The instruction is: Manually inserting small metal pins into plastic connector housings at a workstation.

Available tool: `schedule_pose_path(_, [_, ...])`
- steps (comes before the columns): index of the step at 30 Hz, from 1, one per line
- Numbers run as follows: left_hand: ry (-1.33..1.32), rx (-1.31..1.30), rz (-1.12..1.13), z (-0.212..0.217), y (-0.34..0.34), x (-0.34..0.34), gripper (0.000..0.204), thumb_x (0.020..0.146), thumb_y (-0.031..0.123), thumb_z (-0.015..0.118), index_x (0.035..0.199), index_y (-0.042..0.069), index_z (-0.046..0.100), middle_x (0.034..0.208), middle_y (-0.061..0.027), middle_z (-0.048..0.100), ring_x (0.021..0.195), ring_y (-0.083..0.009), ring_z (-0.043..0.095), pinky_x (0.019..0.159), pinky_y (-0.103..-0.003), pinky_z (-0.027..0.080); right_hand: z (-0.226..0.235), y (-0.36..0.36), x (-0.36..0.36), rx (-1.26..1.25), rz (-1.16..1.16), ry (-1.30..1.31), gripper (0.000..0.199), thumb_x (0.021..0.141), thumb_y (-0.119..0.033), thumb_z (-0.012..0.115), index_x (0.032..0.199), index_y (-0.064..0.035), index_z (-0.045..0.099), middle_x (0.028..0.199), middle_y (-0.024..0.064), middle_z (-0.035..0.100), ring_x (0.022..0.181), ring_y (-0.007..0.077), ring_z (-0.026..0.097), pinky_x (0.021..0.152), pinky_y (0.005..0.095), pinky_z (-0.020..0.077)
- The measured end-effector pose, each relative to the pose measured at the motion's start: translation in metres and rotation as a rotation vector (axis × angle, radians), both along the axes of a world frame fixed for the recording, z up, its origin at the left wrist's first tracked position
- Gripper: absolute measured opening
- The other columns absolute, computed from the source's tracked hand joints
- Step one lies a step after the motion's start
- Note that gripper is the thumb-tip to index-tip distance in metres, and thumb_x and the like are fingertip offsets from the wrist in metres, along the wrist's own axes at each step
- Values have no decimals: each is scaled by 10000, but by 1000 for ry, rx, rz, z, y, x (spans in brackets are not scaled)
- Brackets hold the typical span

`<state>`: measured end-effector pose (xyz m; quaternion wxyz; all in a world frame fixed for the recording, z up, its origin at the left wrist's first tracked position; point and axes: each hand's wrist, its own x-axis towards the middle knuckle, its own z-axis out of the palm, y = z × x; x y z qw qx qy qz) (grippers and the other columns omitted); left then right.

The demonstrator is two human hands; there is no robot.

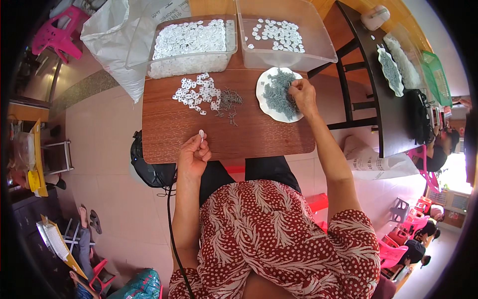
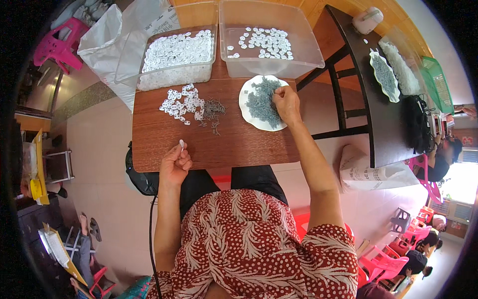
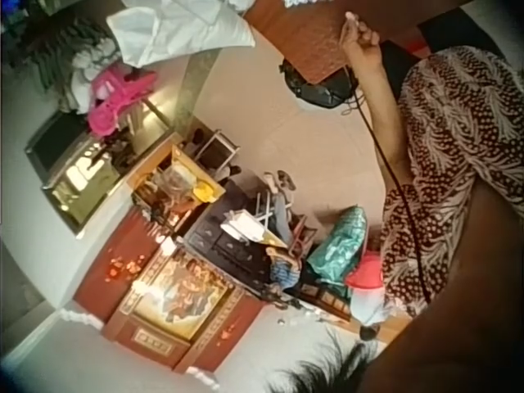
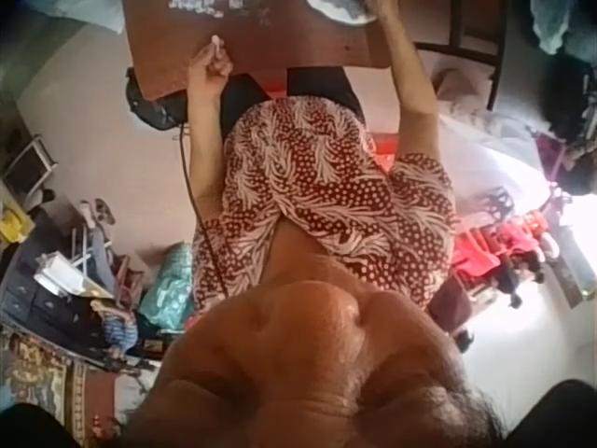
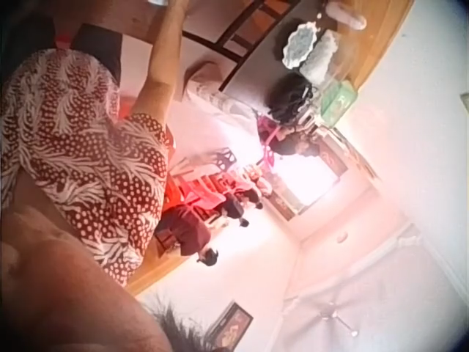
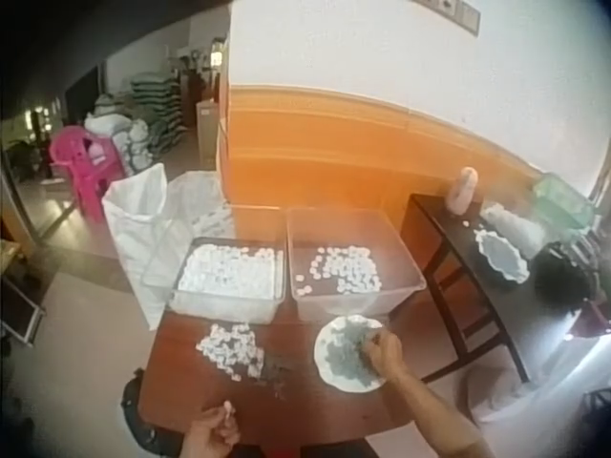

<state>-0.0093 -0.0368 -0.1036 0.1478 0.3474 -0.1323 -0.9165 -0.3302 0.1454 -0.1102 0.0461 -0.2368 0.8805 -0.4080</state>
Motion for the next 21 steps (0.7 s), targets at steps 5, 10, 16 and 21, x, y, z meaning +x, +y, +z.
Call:
schedule_pose_path(5, [30, -27, -24, 1, 1, -2, 159, 868, 146, 570, 921, -3, 581, 638, -11, 499, 508, -87, 370, 449, -225, 256, 2, 0, 7, -63, 13, -82, 76, 732, -44, 627, 783, 9, 610, 701, 40, 607, 645, 102, 549, 614, 248, 446])
schedule_pose_path(10, [42, -12, -36, -1, 0, -4, 154, 866, 144, 571, 917, -1, 584, 640, -16, 511, 502, -91, 381, 444, -230, 255, 13, -7, 34, -92, 108, -43, 45, 755, -21, 610, 800, -19, 617, 697, 26, 583, 672, 110, 540, 632, 251, 442])
schedule_pose_path(16, [7, -5, -51, 5, 2, -8, 154, 861, 142, 575, 921, 0, 581, 639, -14, 506, 498, -92, 377, 440, -227, 256, 27, -44, 118, -217, 362, 313, 59, 736, -24, 637, 787, -41, 612, 739, 87, 577, 740, 222, 560, 658, 330, 446])
schedule_pose_path(21, [33, -7, -44, 20, 2, -8, 165, 859, 142, 574, 931, -6, 573, 629, -2, 476, 500, -85, 357, 442, -217, 262, 52, -60, 158, -272, 542, -1, 77, 734, -51, 662, 799, -39, 623, 727, 81, 563, 710, 209, 548, 626, 296, 437])
